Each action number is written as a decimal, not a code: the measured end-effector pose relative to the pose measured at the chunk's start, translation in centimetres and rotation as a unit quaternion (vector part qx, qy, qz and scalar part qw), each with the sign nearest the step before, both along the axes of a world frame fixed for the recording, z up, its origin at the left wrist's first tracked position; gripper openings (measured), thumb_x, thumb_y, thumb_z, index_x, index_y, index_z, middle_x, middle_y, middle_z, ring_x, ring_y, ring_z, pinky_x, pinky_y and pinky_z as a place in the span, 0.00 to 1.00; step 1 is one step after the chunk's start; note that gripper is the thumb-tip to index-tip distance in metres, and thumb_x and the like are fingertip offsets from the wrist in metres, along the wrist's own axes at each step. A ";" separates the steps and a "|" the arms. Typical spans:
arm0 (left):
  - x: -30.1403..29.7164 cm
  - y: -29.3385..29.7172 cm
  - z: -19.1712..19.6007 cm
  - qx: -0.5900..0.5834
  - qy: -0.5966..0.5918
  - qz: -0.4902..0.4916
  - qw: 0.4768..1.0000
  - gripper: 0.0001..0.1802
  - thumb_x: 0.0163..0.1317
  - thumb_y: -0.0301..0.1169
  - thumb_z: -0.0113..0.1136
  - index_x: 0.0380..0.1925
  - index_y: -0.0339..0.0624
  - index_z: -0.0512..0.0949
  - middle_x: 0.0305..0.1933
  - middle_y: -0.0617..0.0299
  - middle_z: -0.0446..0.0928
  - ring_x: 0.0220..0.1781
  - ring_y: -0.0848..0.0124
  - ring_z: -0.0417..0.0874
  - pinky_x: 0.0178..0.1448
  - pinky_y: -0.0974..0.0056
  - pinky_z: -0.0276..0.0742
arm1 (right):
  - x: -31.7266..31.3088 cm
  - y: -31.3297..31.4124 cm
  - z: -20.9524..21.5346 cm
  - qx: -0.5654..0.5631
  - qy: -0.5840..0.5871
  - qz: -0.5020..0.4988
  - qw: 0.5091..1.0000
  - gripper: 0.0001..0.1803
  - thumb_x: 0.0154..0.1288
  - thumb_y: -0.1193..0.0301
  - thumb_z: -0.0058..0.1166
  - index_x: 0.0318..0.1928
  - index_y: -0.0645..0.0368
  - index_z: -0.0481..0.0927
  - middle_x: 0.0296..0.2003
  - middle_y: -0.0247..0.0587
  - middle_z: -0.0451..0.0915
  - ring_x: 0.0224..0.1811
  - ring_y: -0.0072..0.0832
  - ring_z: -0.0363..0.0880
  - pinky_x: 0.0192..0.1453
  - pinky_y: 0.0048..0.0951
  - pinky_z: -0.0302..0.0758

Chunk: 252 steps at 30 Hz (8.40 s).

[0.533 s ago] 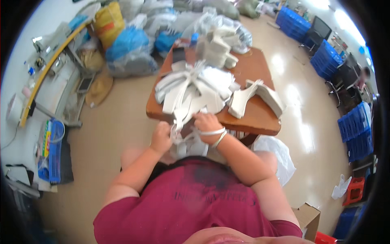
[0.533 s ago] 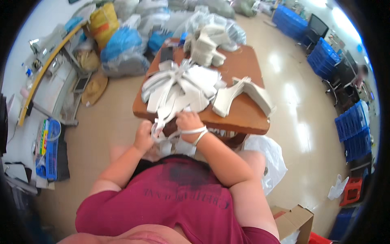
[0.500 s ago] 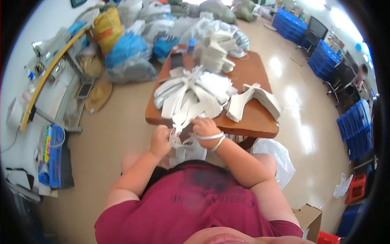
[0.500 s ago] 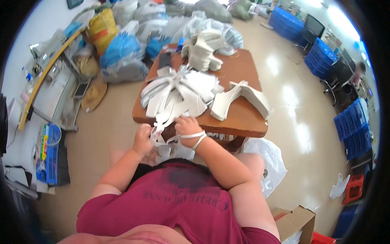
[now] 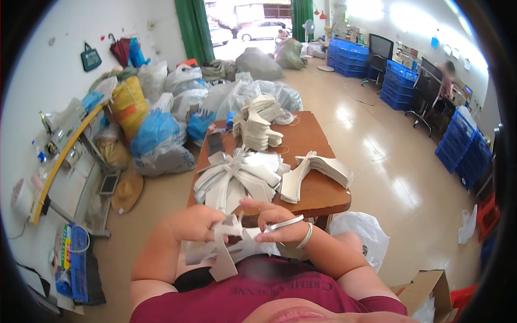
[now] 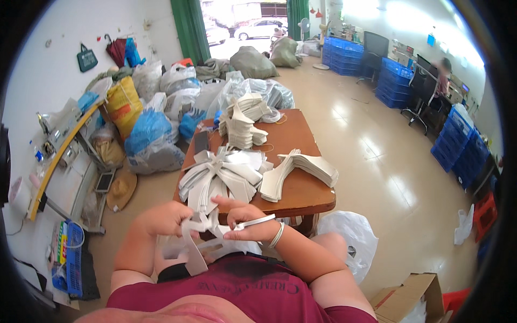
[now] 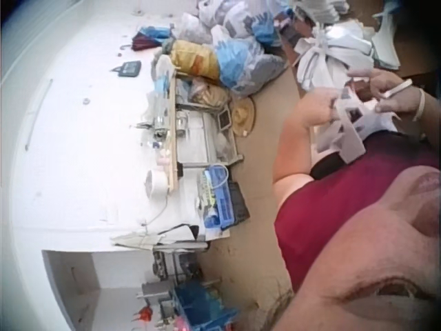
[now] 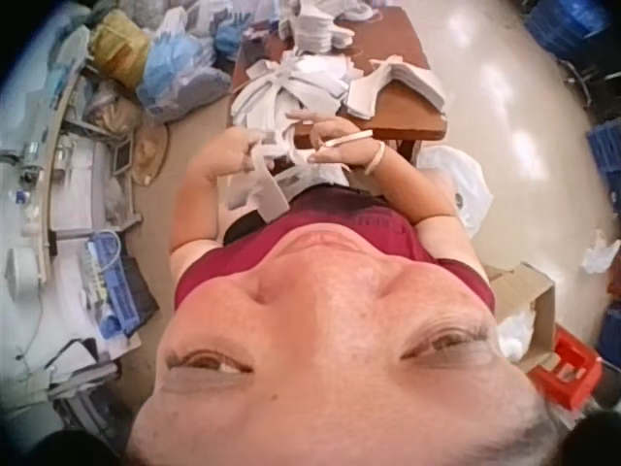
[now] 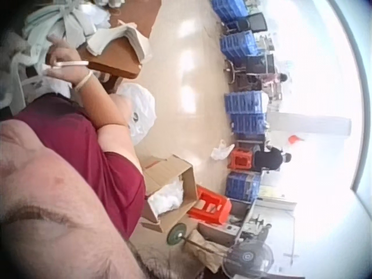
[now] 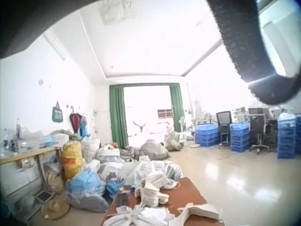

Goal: Manually assemble and align shoe upper or lining components by peeling and sticking layers together.

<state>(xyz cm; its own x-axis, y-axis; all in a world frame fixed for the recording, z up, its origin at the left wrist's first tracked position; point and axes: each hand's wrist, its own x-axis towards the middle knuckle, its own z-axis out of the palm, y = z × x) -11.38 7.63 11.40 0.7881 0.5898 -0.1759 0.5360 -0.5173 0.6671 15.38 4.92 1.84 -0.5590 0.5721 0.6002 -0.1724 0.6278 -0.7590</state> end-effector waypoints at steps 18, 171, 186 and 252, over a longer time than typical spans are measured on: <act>-1.0 3.6 2.0 -0.349 -0.146 0.169 0.910 0.24 0.55 0.24 0.66 0.52 0.38 0.72 0.39 0.60 0.81 0.40 0.73 0.85 0.41 0.70 0.79 | -0.1 1.2 -2.3 -0.430 -0.007 -0.041 0.902 0.17 0.59 0.71 0.67 0.23 0.51 0.69 0.22 0.22 0.70 0.25 0.13 0.65 0.30 0.19 0.61; 21.6 -3.9 -5.8 0.128 -0.347 -0.033 0.928 0.08 0.57 0.24 0.63 0.38 0.40 0.83 0.34 0.53 0.83 0.34 0.58 0.85 0.38 0.62 0.80 | 11.6 -11.5 4.8 0.163 -0.203 -0.519 0.814 0.13 0.46 0.85 0.62 0.34 0.58 0.82 0.30 0.38 0.80 0.30 0.33 0.77 0.34 0.31 0.73; 20.9 -2.6 -5.4 0.351 -0.293 -0.181 0.871 0.14 0.51 0.26 0.61 0.40 0.44 0.81 0.38 0.63 0.83 0.31 0.64 0.82 0.32 0.61 0.77 | 11.1 -12.3 3.3 0.227 -0.178 -0.634 0.717 0.18 0.41 0.79 0.74 0.36 0.48 0.89 0.63 0.48 0.65 0.39 0.31 0.75 0.41 0.32 0.74; 18.8 5.6 1.8 -0.265 -0.554 0.204 0.762 0.10 0.73 0.34 0.48 0.42 0.38 0.71 0.27 0.60 0.76 0.19 0.73 0.77 0.18 0.73 0.64 | 21.8 -21.6 -1.1 -0.227 -0.467 -0.509 0.686 0.12 0.48 0.72 0.68 0.23 0.58 0.75 0.35 0.48 0.81 0.42 0.47 0.80 0.43 0.43 0.75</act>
<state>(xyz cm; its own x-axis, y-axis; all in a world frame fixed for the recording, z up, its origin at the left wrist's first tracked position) 7.41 13.26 13.24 0.3960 0.9032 0.1657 -0.4642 0.0412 0.8848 37.20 -16.69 0.69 0.2502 0.9610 -0.1176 0.8751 -0.2764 -0.3973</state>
